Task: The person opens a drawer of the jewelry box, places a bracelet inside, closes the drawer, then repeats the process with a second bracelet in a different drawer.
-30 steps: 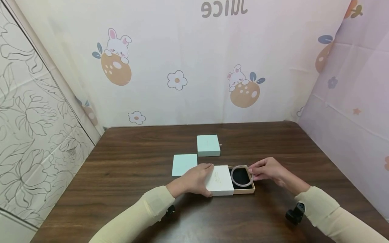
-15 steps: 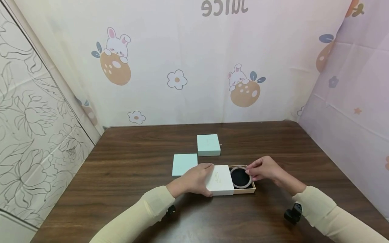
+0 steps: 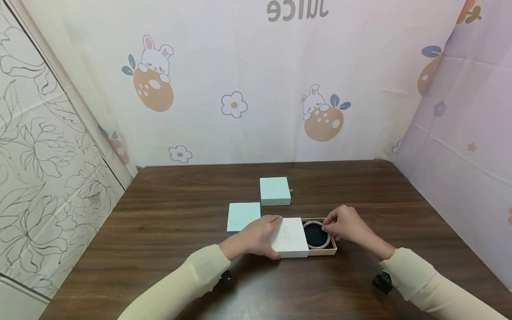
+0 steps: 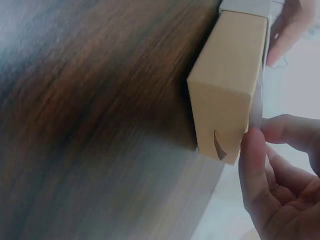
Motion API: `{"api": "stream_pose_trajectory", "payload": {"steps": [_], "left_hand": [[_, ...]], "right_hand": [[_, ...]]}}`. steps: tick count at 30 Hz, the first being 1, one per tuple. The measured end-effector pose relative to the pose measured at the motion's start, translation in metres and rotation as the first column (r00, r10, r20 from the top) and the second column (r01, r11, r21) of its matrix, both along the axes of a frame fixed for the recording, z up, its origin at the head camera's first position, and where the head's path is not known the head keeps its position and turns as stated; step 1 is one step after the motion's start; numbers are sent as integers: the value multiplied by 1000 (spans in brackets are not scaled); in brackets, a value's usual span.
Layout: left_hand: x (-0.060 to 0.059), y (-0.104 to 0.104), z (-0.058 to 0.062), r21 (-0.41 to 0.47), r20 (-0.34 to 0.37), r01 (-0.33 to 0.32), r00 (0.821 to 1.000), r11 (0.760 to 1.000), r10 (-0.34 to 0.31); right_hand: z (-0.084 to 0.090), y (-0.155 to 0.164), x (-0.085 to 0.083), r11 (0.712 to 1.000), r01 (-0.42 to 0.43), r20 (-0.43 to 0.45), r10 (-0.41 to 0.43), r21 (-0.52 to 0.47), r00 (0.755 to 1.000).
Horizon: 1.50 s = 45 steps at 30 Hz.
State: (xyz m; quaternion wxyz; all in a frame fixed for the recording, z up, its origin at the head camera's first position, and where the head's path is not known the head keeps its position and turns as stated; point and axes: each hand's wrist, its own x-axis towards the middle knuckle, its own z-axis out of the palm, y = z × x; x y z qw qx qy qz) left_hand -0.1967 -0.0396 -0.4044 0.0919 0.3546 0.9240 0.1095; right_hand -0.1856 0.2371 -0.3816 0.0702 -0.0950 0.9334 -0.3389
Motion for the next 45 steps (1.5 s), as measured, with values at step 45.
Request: {"api": "stream_pose_trajectory", "payload": {"steps": [45], "left_hand": [[1,-1,1,8,-16,9,1000,1000,-8]], "right_hand": [[-13,26,8,992,64,32,-61,-112,998]]}}
